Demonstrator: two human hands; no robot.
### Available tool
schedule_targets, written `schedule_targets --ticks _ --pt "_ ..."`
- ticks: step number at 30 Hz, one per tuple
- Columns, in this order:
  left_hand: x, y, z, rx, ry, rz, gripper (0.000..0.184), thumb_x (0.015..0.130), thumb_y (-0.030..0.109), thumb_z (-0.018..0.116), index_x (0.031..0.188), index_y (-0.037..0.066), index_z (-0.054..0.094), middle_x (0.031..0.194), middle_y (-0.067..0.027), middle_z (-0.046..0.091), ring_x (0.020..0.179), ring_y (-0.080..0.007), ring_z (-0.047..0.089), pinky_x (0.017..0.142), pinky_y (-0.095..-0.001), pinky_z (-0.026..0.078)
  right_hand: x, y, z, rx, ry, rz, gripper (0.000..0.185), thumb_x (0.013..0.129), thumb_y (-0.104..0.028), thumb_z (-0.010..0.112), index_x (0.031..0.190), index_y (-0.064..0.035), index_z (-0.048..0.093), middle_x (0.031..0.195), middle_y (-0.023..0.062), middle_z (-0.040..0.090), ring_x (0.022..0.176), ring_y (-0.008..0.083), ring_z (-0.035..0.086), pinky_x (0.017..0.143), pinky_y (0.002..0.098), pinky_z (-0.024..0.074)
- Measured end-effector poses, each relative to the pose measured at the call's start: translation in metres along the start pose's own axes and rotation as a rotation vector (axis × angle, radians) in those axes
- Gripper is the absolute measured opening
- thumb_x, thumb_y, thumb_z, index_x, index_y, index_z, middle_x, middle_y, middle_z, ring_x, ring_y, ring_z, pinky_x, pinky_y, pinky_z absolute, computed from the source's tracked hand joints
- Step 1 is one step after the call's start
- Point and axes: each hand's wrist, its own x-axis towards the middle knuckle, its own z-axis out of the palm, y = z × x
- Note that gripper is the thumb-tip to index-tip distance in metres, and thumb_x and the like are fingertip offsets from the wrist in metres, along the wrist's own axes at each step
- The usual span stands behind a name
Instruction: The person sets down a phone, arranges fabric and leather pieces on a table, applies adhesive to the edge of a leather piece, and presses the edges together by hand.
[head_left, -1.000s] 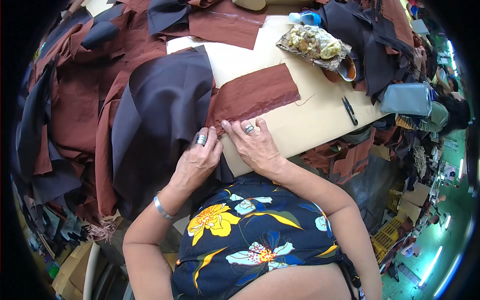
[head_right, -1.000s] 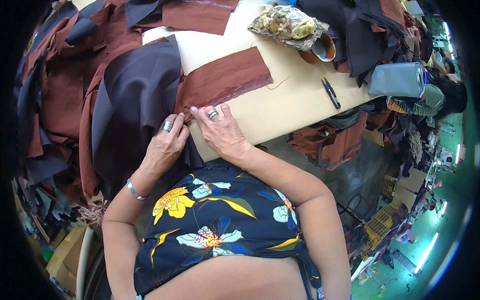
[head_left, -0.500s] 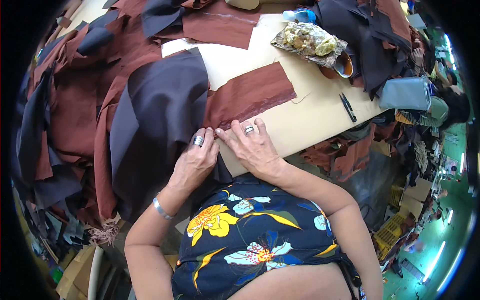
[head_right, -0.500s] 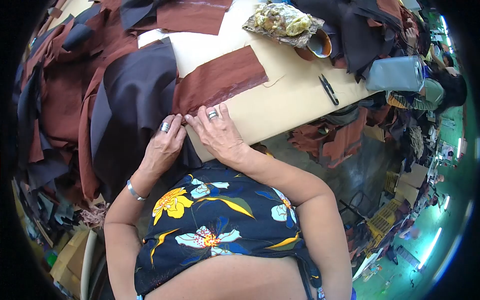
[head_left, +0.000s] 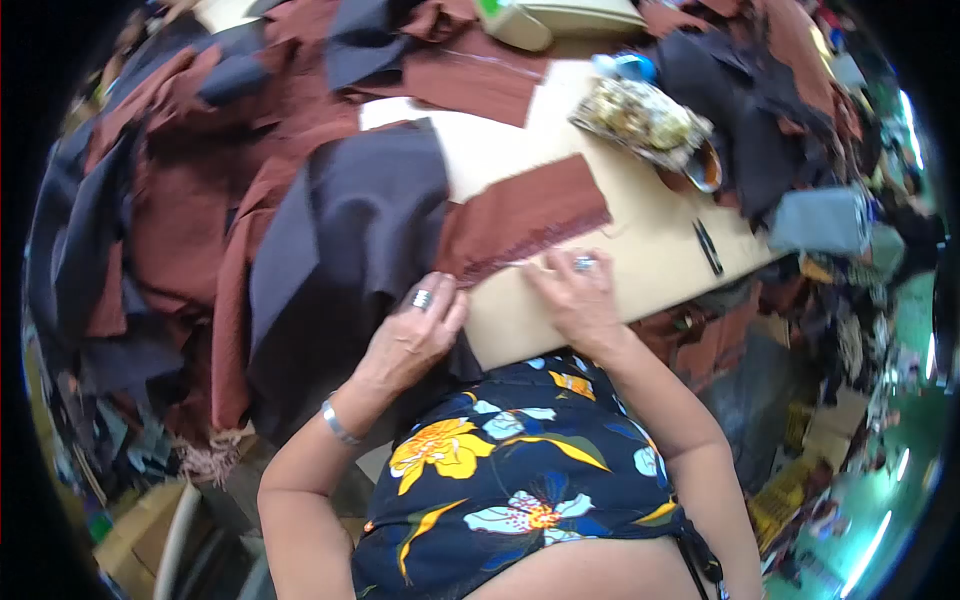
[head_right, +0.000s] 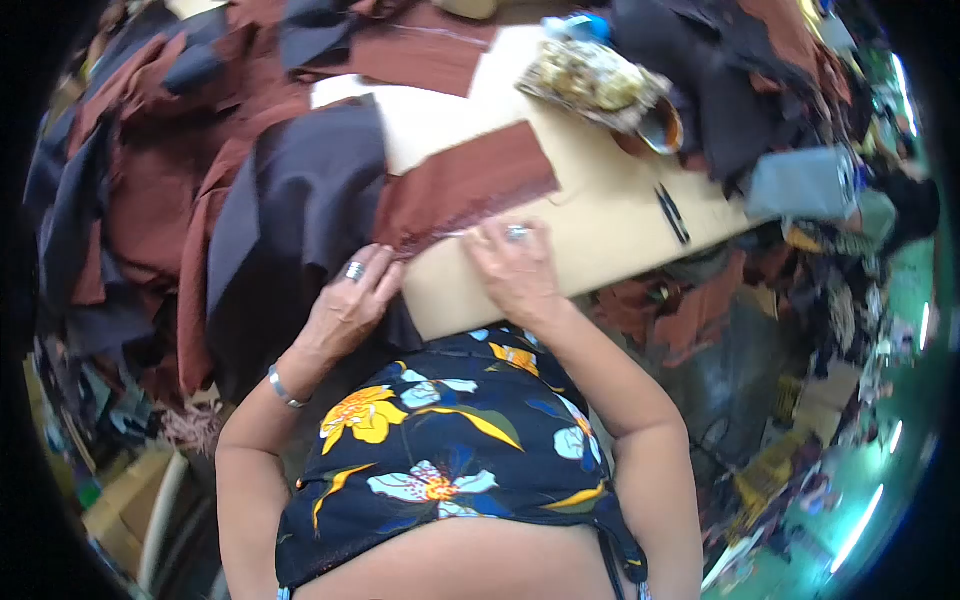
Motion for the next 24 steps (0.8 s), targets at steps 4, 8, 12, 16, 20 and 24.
schedule_targets --ticks 4,8,12,16,20,24 --pt "-0.014 0.008 -0.006 0.306 0.208 -0.157 0.038 0.077 0.016 0.053 0.114 0.008 0.058 0.127 -0.0022 0.051 0.114 -0.0209 0.046 0.091 -0.0363 0.038 0.022 0.021 -0.027 0.124 0.170 0.113 0.045 0.068 -0.001 0.056 0.112 -0.0092 0.058 0.102 0.0090 0.054 0.094 0.0243 0.052 0.086 0.0404 0.0343" --pt "-0.018 0.000 0.014 0.248 0.127 -0.368 0.033 0.077 0.015 0.052 0.108 0.007 0.059 0.119 -0.0030 0.053 0.091 -0.0188 0.052 0.071 -0.0321 0.042 0.076 0.003 -0.042 0.336 0.272 -0.059 0.054 0.066 0.003 0.055 0.119 -0.0070 0.053 0.104 0.0110 0.056 0.098 0.0272 0.052 0.087 0.0396 0.0356" --pt "-0.004 0.015 0.037 -0.016 0.270 -0.319 0.023 0.077 0.014 0.051 0.097 0.005 0.059 0.104 -0.0072 0.054 0.083 -0.0215 0.054 0.066 -0.0316 0.045 0.146 -0.059 -0.058 0.493 0.299 -0.405 0.057 0.071 -0.001 0.051 0.128 -0.0064 0.044 0.112 0.0105 0.057 0.103 0.0270 0.054 0.090 0.0406 0.0371" --pt "0.006 0.029 0.058 -0.068 0.324 -0.197 0.031 0.079 0.016 0.051 0.106 0.002 0.060 0.105 -0.0139 0.058 0.108 -0.0261 0.054 0.089 -0.0390 0.045 0.189 -0.137 -0.041 0.458 0.297 -0.670 0.062 0.078 -0.007 0.050 0.138 -0.0110 0.034 0.123 0.0109 0.051 0.118 0.0283 0.047 0.102 0.0534 0.0276" --pt "0.007 0.035 0.071 -0.275 0.493 -0.375 0.031 0.078 0.013 0.050 0.107 0.004 0.059 0.107 -0.0128 0.057 0.105 -0.0270 0.055 0.089 -0.0397 0.045 0.201 -0.171 -0.008 0.362 0.225 -0.749 0.055 0.085 -0.010 0.044 0.139 -0.0136 0.032 0.099 0.0095 0.063 0.092 0.0257 0.063 0.102 0.0545 0.0287" --pt "0.003 0.023 0.055 -0.204 0.270 -0.281 0.018 0.075 0.011 0.053 0.093 0.009 0.055 0.102 -0.0076 0.051 0.090 -0.0260 0.054 0.079 -0.0361 0.047 0.228 -0.121 -0.030 0.261 0.349 -0.517 0.066 0.077 -0.003 0.052 0.139 -0.0158 0.034 0.073 0.0097 0.062 0.070 0.0293 0.062 0.077 0.0450 0.0444"
